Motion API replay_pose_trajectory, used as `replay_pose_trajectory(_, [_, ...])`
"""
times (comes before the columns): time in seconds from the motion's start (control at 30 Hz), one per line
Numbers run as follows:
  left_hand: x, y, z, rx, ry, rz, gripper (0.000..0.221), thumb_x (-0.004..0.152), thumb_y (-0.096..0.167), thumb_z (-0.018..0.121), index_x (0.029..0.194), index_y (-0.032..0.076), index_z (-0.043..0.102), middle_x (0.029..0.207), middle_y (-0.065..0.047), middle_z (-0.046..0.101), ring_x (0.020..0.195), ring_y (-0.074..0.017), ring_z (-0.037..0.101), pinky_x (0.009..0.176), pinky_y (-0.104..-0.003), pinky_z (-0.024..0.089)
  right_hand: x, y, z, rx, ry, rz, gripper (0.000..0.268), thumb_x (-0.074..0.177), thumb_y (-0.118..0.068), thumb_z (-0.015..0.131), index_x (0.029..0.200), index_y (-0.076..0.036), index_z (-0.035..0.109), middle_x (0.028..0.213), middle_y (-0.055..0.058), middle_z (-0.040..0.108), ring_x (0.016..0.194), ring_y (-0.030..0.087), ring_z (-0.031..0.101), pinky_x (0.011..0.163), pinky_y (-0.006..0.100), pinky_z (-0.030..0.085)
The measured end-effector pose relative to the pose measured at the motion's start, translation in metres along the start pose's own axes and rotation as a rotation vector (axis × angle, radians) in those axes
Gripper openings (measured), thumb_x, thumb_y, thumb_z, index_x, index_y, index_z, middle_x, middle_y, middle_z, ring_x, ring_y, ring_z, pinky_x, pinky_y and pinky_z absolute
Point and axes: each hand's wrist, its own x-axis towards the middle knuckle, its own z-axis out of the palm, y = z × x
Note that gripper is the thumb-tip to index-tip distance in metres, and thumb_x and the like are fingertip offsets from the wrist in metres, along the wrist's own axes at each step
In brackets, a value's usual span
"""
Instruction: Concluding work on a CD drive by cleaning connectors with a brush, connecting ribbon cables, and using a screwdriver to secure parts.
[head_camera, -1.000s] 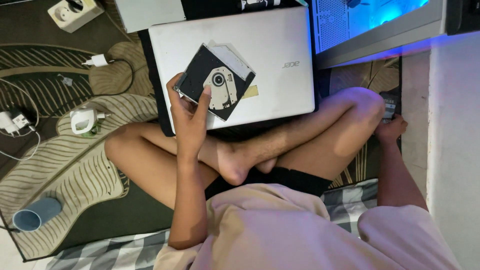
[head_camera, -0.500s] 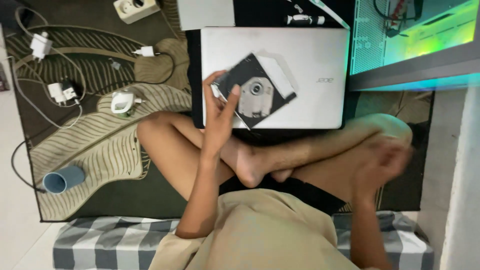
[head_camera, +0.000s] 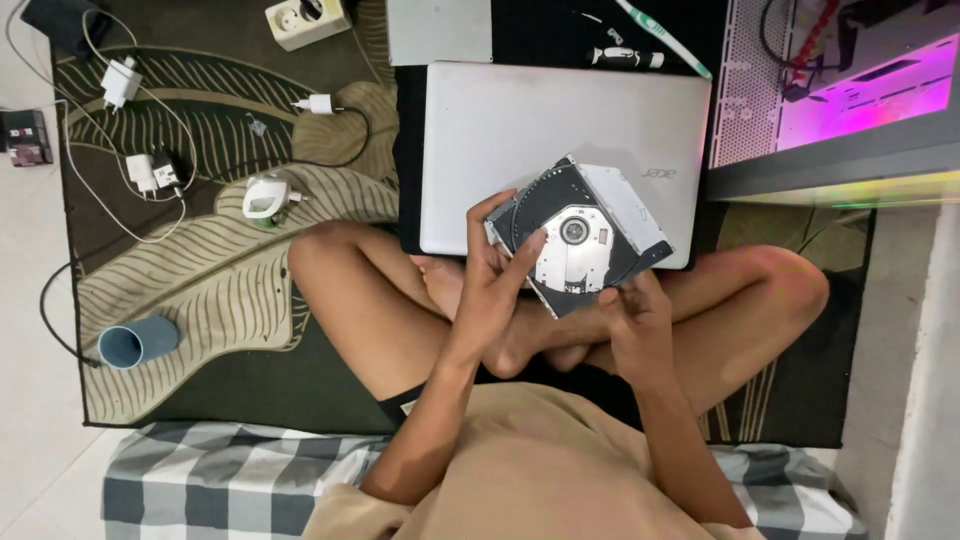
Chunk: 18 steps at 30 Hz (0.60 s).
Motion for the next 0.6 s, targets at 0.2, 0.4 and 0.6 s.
replay_pose_trajectory(0.2, [0.004, -0.006, 0.000, 0.078, 0.006, 0.012, 0.037, 0.104, 0.005, 0.061, 0.138, 0.007, 0.046, 0.117, -0.019, 0.074, 0.091, -0.0103, 0.068, 0.078, -0.031, 0.063, 0.001, -0.033, 0.014, -0.051, 0.023, -0.094, 0.054, 0.105, -0.017, 0.057, 0.154, 0.002, 0.044, 0.136, 0.019, 0.065, 0.121, 0.027, 0.064, 0.104, 0.047, 0.053])
replay_pose_trajectory(0.4, [0.006, 0.008, 0.008, 0.073, 0.104, -0.030, 0.022, 0.102, 0.011, 0.067, 0.122, 0.003, 0.064, 0.095, -0.011, 0.078, 0.082, -0.0112, 0.074, 0.074, -0.028, 0.064, 0.005, -0.046, 0.028, 0.219, 0.036, 0.059, 0.052, 0.105, -0.011, 0.053, 0.154, 0.004, 0.042, 0.134, 0.016, 0.065, 0.120, 0.024, 0.063, 0.108, 0.045, 0.050])
replay_pose_trajectory(0.6, [0.006, 0.027, 0.021, 0.132, 0.075, -0.047, 0.019, 0.099, 0.009, 0.070, 0.117, 0.003, 0.067, 0.090, -0.011, 0.078, 0.080, -0.0093, 0.071, 0.070, -0.029, 0.064, -0.001, -0.009, 0.017, 0.116, 0.037, 0.051, 0.043, 0.106, -0.014, 0.057, 0.145, 0.002, 0.053, 0.109, 0.016, 0.075, 0.089, 0.019, 0.071, 0.085, 0.040, 0.060])
